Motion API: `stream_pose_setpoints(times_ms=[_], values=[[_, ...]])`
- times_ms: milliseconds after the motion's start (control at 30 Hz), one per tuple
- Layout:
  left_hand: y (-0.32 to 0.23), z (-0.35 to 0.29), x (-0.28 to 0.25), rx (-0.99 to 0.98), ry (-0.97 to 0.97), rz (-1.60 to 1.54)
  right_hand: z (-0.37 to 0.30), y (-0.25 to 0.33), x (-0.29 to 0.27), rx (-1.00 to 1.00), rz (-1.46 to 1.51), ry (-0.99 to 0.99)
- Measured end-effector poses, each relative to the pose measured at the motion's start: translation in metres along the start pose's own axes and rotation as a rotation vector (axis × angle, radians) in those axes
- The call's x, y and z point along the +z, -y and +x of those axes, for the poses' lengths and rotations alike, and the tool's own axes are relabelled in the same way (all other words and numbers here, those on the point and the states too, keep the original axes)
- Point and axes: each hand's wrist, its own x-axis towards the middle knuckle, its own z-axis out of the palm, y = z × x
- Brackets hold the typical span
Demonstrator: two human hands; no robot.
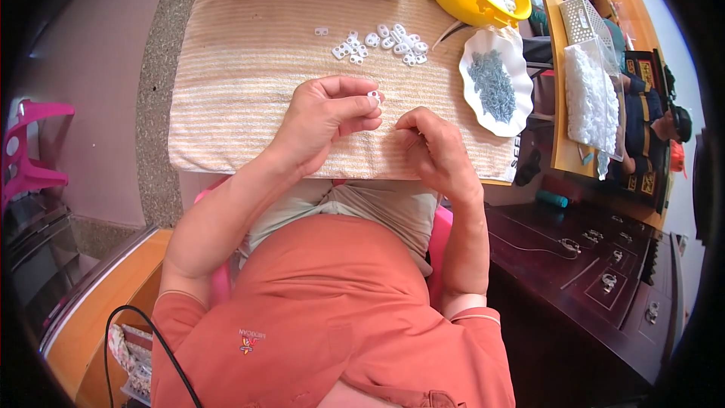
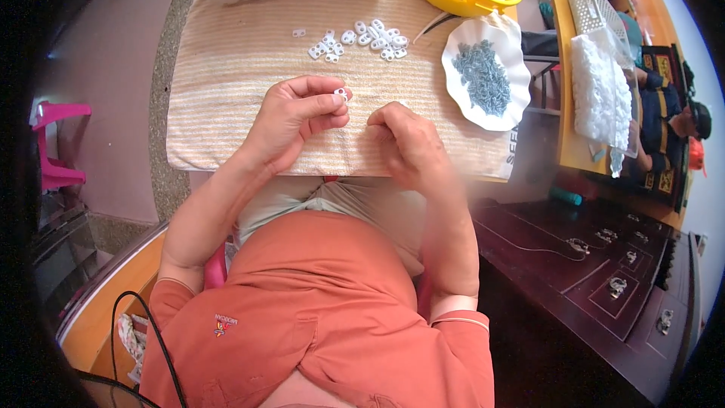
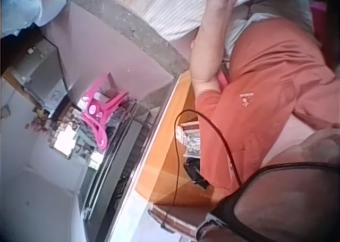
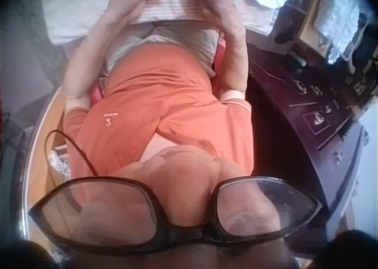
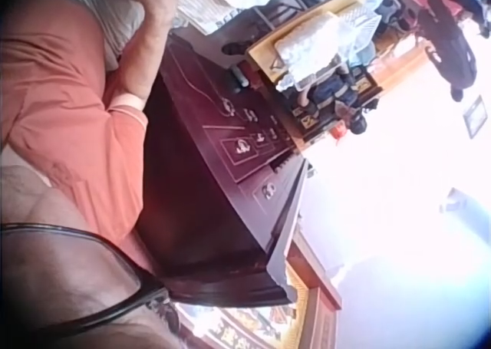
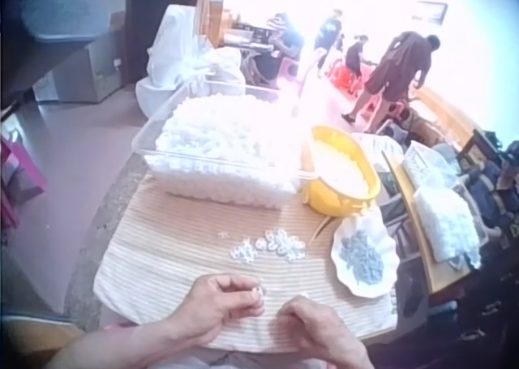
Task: The recorder is manually assembling small white plastic components by fitting them together at a workbench.
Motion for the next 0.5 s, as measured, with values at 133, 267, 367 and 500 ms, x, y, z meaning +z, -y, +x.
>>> stream_pose_setpoints(times_ms=[133, 267, 367, 500], values=[[0.001, -0.001, 0.001, -0.024, 0.012, -0.001, 0.000, -0.002, 0.003, 0.107, 0.123, -0.059], [0.003, -0.001, 0.002, -0.046, 0.052, 0.011, 0.002, -0.006, 0.008, 0.050, 0.338, -0.149], [0.002, -0.004, 0.004, -0.064, 0.058, 0.032, 0.002, -0.004, 0.011, 0.031, 0.455, -0.192], [0.004, -0.005, 0.005, -0.082, 0.067, 0.044, 0.003, 0.001, 0.018, 0.111, 0.589, -0.258]])
